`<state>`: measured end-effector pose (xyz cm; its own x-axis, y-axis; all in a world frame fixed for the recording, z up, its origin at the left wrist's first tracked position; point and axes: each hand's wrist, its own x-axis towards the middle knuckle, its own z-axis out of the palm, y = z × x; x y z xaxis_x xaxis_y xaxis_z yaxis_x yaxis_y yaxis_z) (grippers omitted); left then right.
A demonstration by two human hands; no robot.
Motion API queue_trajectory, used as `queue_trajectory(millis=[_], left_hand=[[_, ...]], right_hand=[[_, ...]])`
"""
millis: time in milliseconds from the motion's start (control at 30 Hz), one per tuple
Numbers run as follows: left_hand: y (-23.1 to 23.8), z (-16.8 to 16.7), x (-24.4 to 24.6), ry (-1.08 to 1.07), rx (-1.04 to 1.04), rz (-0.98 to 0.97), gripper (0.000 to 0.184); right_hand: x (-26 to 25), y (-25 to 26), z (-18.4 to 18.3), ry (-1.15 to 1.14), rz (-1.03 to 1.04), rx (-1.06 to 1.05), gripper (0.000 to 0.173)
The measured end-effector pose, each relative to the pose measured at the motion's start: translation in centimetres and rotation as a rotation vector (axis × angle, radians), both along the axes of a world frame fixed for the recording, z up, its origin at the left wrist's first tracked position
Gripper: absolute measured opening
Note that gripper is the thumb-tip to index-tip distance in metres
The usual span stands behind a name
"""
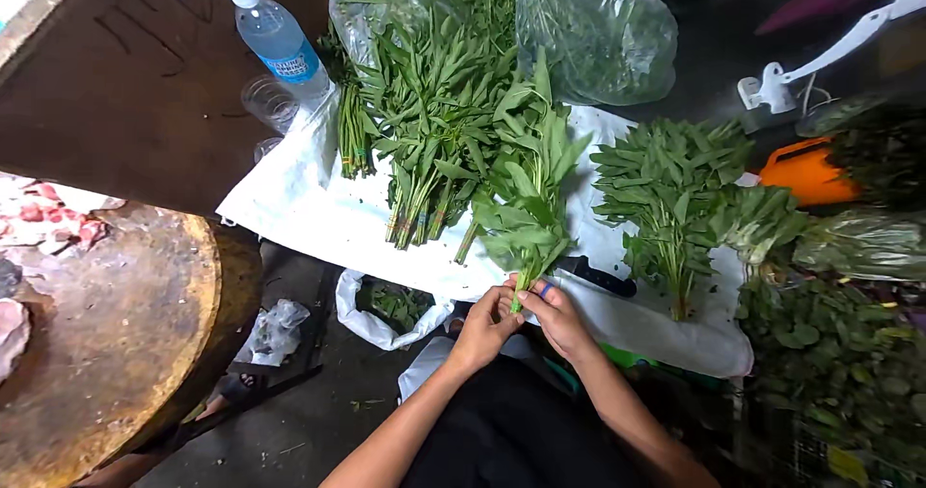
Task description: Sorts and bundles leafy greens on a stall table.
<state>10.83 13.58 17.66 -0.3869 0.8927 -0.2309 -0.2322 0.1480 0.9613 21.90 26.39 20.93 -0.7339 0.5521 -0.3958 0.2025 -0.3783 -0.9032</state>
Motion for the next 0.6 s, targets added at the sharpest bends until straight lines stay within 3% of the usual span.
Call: queue_trajectory(millis=[200,333,467,600], left_hand=[[0.2,0.2,0.6,0.245,0.065,0.085,0.032],[0.8,2.6,-0.1,-0.02,0.038,0.02,0.035],[1.4,4.4,-1.0,-0.378,0.13,0.064,0.031],[1.7,4.1,-0.9,-0.309,0.197,0.191,0.028]], right_hand=[[0.0,0.0,0.8,0.101,-0.16,-0.086,0.027],[0.0,0.2,2.2,0.104,-0.156,-0.105,0.035],[-0.7,0.3,2.2,0.13,-0.066,-0.175,0.023],[-1.7,0.2,1.9,0.131,-0.069,-0.111,0.033]])
